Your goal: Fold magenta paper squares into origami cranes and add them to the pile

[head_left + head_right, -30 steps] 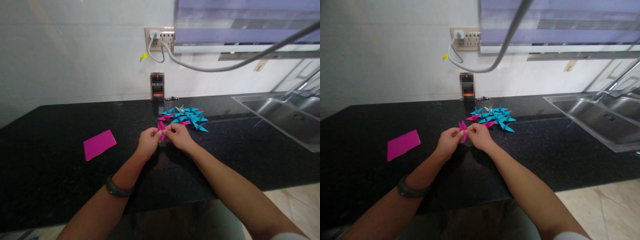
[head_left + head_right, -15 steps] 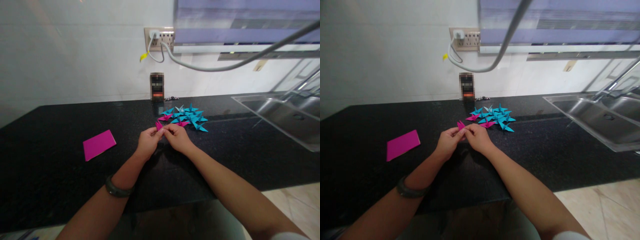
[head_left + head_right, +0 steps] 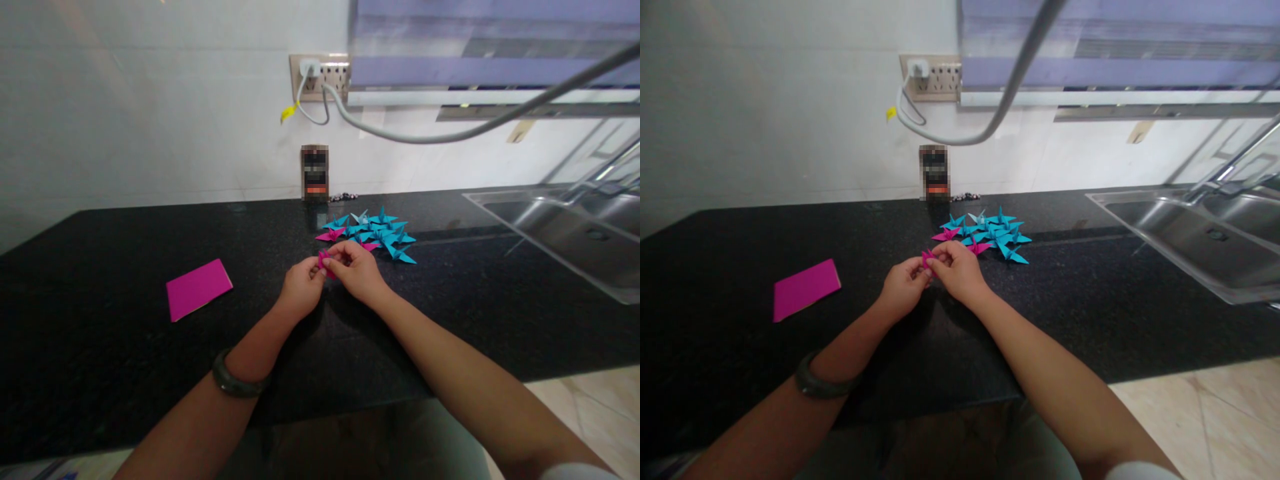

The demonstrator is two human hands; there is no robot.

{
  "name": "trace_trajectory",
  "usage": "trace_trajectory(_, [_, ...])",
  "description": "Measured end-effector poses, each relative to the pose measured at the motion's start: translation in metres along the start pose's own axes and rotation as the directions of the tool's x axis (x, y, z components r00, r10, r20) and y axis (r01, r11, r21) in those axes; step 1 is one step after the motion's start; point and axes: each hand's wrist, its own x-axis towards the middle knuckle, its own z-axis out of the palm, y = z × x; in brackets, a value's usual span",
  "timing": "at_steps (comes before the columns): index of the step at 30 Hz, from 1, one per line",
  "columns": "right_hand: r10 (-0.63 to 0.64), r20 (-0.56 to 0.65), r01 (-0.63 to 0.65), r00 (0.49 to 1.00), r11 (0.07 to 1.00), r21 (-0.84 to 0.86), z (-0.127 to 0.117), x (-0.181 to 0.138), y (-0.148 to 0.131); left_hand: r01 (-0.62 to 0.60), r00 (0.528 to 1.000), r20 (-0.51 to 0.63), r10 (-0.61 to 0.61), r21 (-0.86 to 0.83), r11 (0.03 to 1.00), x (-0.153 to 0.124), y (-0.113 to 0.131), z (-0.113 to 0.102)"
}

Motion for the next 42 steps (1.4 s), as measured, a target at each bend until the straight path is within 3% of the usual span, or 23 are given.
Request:
trace_trajectory(9, [0.035, 0.009, -0.036, 0.999, 0.994, 0.100, 0.001, 0.000, -0.001, -0.027, 1.000, 0.002, 0.027, 0.044, 0.999, -0.001, 0.007, 0.000])
trace_trajectory(20, [0.073, 0.111, -0.094, 0.991, 0.977, 0.193, -0.002, 0.004, 0.001, -0.082, 0.996, -0.032, 0.087, 0.131, 0.988, 0.000, 0.010, -0.002])
trace_trajectory(28, [0.107, 0.057, -0.119, 0.993, 0.949, 0.291, -0.004, 0.006, 0.002, -0.053, 0.999, 0.009, 0.053, 0.022, 0.998, -0.001, 0.014, 0.000])
trace_trajectory(35, [0.130, 0.125, -0.168, 0.984, 0.913, 0.372, -0.004, 0.006, 0.000, -0.035, 0.999, 0.002, 0.035, 0.119, 0.992, -0.003, 0.020, -0.003])
trace_trajectory(39, [0.049, 0.147, -0.091, 0.988, 0.951, 0.294, -0.005, 0.006, 0.002, -0.022, 1.000, 0.003, 0.022, 0.122, 0.992, -0.002, 0.016, -0.002])
trace_trajectory(42, [-0.018, 0.128, -0.015, 0.992, 0.968, 0.250, -0.008, 0.007, 0.004, 0.049, 0.999, 0.023, -0.049, -0.016, 0.999, -0.002, 0.014, -0.001])
